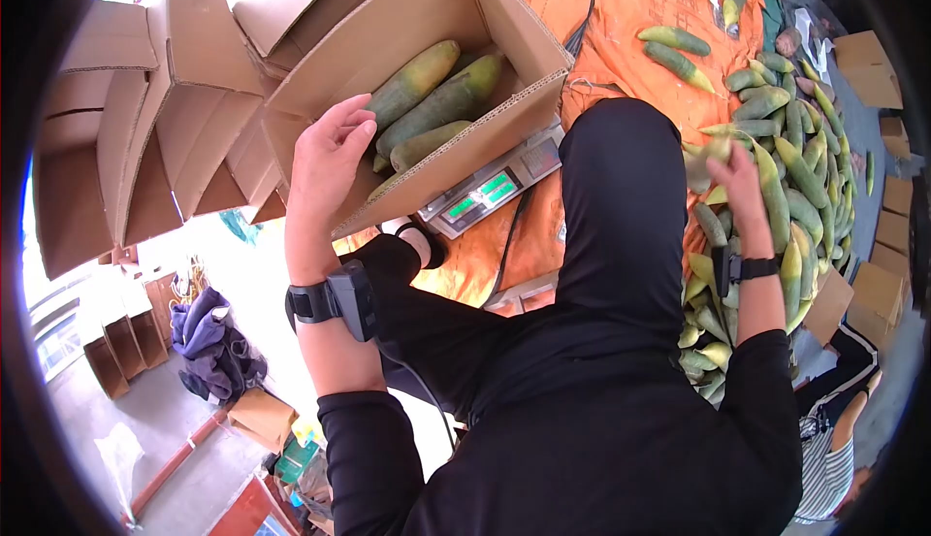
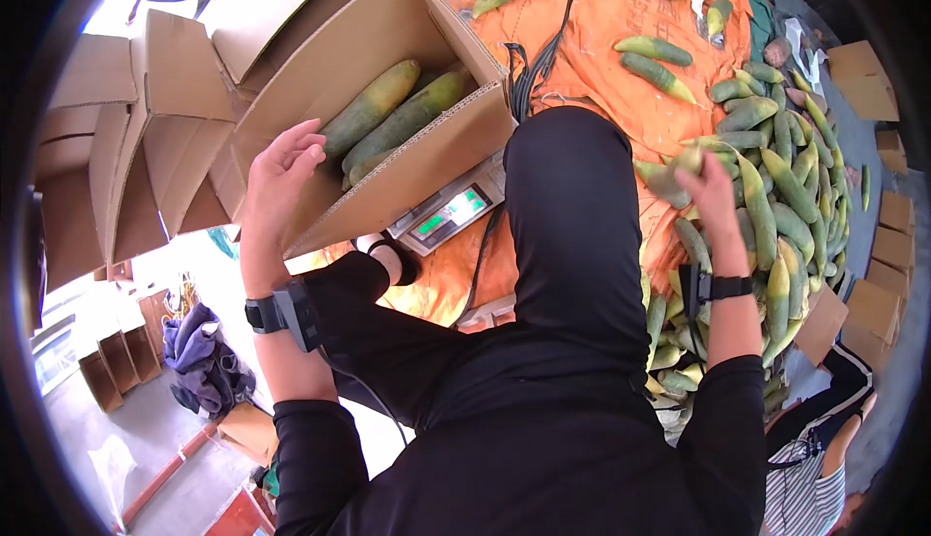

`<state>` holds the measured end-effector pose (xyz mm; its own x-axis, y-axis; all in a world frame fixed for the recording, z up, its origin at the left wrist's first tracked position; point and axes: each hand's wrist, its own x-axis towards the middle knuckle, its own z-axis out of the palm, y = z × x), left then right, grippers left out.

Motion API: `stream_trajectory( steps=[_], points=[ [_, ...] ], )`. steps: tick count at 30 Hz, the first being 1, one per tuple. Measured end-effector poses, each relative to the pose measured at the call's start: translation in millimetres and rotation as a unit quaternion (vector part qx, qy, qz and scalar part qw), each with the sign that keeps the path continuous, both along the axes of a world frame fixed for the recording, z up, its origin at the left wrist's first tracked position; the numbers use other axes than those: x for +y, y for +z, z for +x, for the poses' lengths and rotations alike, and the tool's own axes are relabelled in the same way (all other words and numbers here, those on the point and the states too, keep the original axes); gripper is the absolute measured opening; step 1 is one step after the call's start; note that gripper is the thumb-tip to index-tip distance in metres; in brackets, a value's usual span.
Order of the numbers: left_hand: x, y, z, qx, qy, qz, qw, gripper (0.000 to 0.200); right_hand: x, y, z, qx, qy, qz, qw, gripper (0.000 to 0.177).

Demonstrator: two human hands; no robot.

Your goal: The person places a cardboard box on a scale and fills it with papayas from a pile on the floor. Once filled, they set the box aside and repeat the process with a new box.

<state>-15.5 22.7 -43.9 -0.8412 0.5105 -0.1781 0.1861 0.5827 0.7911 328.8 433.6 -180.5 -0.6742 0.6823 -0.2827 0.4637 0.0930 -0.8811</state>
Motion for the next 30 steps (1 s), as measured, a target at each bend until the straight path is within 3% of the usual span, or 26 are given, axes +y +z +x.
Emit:
stream_trajectory(
  steps=[6,11,13,15,19,21,22,24,26,28,30],
  points=[
    [-10.7,-0.8,-2.9,0.037,0.032,0.015,0.999,0.034,-33.4,174.7,-131.1,0.246,0.049,0.073,0.965,0.041],
    [-25.8,-10.5,-14.7,0.130,0.068,0.008,0.989,0.032,-101.1,215.3,-211.4,0.343,0.211,0.016,0.915,0.030],
    [-28.7,-7.3,-14.3,0.137,0.087,0.008,0.987,0.032,-113.4,206.4,-234.0,0.279,0.309,0.004,0.909,0.032],
    [-30.0,-3.3,-11.4,0.130,0.083,-0.004,0.988,0.032,-116.9,170.0,-258.4,0.238,0.329,0.286,0.868,0.037],
    [-37.0,-7.7,-15.5,0.122,0.066,0.005,0.990,0.031,-101.7,157.3,-255.7,0.225,0.325,0.193,0.898,0.034],
    [-36.0,-6.3,-14.4,0.117,0.074,-0.014,0.990,0.031,-77.9,172.2,-234.6,0.172,0.284,0.073,0.940,0.032],
    [-32.7,-4.6,-12.6,0.113,0.064,-0.012,0.991,0.031,-60.5,172.8,-220.4,0.134,0.298,0.076,0.942,0.033],
    [-27.8,-2.0,-8.9,0.118,0.071,-0.039,0.990,0.030,-20.4,117.9,-196.2,0.169,0.276,0.238,0.916,0.032],
    [-24.4,-1.2,-5.9,0.121,0.061,-0.050,0.990,0.030,5.1,79.3,-145.9,0.015,0.256,0.183,0.949,0.032],
    [-21.2,-2.0,-4.1,0.123,0.054,-0.063,0.989,0.030,5.7,15.0,-89.2,0.040,0.128,0.126,0.983,0.028],
    [-21.0,-5.9,-5.7,0.107,0.054,-0.076,0.990,0.032,13.1,-44.1,-29.5,-0.141,0.152,0.182,0.961,0.032]
  ],
)
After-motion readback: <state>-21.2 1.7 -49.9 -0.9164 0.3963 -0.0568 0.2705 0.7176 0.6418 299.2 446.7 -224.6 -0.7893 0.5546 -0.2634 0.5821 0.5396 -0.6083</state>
